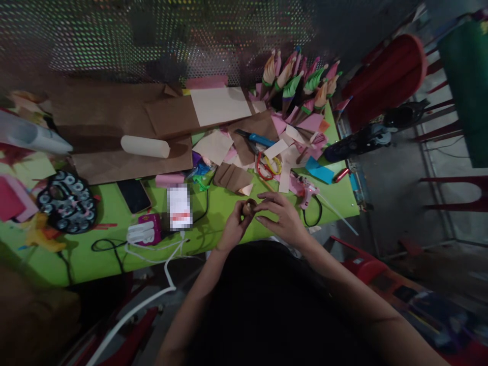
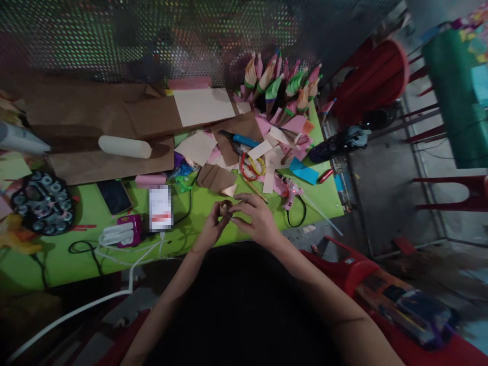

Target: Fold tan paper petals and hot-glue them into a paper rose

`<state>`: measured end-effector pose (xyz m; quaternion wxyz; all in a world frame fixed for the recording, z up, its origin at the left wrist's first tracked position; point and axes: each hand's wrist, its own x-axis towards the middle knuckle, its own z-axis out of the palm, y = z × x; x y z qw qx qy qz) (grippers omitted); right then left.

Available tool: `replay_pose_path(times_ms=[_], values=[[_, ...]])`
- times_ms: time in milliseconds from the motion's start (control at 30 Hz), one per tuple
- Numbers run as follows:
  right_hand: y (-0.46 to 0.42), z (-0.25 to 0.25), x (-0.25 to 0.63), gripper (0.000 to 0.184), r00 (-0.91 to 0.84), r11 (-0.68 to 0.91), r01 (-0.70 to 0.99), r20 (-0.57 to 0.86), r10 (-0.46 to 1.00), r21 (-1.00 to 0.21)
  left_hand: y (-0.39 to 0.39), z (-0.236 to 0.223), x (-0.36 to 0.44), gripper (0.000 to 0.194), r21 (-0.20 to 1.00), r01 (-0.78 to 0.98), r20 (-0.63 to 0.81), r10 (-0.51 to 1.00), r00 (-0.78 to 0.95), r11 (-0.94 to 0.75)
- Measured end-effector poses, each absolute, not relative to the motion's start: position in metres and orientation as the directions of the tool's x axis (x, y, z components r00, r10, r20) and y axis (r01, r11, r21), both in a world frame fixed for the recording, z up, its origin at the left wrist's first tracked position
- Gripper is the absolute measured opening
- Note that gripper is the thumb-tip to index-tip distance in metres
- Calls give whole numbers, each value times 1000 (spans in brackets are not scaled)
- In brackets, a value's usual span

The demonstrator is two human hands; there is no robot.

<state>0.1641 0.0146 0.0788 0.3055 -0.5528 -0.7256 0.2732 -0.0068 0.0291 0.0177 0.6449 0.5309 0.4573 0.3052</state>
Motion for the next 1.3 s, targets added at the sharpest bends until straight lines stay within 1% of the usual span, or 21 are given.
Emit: replay_pose_path(times_ms=[100,233,300,367,467,667,767,900,1000,1167,1300], values=[[15,80,164,13,-250,280,651,150,957,-705,29,19,-7,28,968,122,-251,871,423,220],[15,82,161,14,-265,273,676,120,957,-684,31,21,-10,41,975,160,-214,858,468,156],[15,83,161,14,-270,276,676,119,956,-683,33,24,-12,44,976,177,-198,853,483,126],[14,84,160,14,-263,274,680,123,957,-680,34,26,-16,42,975,199,-189,847,497,101],[13,83,158,15,-270,273,697,110,956,-663,33,27,-19,35,964,251,-205,832,515,83],[8,78,154,17,-292,255,744,44,956,-618,28,23,-22,27,932,356,-232,863,449,65],[10,76,153,18,-321,262,728,23,947,-633,29,21,-21,27,939,327,-249,870,426,109],[14,77,152,18,-282,245,684,60,957,-687,31,21,-20,31,971,150,-233,864,447,184],[15,78,150,21,-279,252,680,75,957,-688,31,21,-19,35,974,93,-228,869,439,208],[11,77,147,24,-322,285,732,54,945,-618,27,19,-20,31,977,95,-213,879,426,191],[10,76,145,24,-322,283,744,47,946,-605,24,16,-21,28,969,184,-223,896,383,163]])
